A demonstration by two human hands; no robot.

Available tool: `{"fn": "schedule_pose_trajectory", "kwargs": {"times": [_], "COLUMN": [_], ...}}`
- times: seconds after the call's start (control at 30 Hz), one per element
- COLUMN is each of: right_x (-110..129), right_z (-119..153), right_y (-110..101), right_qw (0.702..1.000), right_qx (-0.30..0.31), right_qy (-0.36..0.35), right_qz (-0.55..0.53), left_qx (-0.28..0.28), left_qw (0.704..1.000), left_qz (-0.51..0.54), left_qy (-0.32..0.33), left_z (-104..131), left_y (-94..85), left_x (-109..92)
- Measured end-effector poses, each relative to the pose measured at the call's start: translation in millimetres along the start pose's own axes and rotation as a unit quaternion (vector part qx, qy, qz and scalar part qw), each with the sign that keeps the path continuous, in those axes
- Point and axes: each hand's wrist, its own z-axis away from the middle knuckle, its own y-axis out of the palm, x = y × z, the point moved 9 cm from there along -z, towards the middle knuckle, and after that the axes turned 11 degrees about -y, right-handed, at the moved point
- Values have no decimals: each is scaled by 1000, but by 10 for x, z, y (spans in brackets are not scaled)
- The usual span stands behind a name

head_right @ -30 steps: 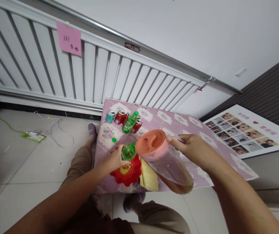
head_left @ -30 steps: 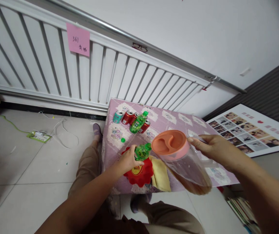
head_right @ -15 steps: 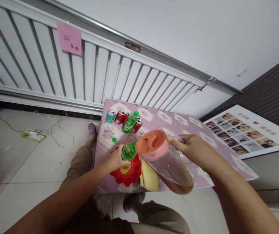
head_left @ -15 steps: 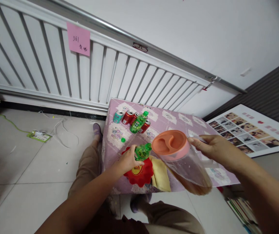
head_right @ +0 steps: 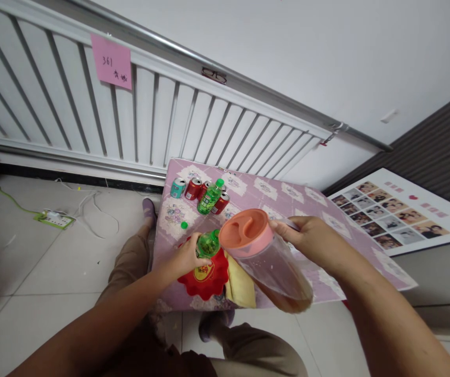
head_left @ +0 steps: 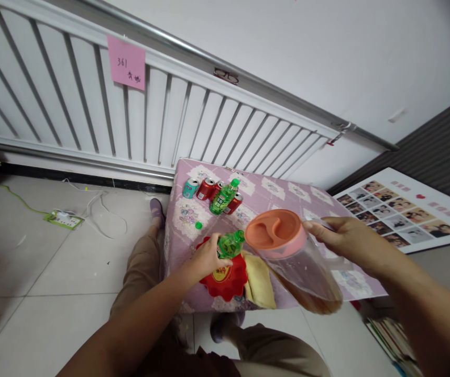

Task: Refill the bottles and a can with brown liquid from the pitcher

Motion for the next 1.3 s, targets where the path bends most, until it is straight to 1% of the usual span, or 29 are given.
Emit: {"fn": "schedule_pose_trajectory", "kwargs": {"times": [0.3,0.47,0.67,0.87,1.07,1.3], "right_x": [16,24,3,3,-22,34], "right_z": [-11,-13,-12,-11,-20,-13], "right_y": [-4,-18,-10,-2,5,-5], "right_qw": [1000,1000,1000,1000,1000,1000], "right_qx": [-4,-7,-7,-3,-4,0], "right_qy": [1,-6,3,8,3,1], "right_qz": [-8,-2,-17,-8,-12,-2], "left_qx": [-4,-10,-4,-9,-3,0], "left_qw": [1000,1000,1000,1000,1000,1000], "left_qz": [-3,8,-11,-2,-13,-9], "left_qy": [7,21,-3,17,0,0], "left_z": [-20,-20,-5,-10,-7,5], "left_y": [19,18,4,12,11,1], "left_x": [28,15,7,7,16,-9]}}
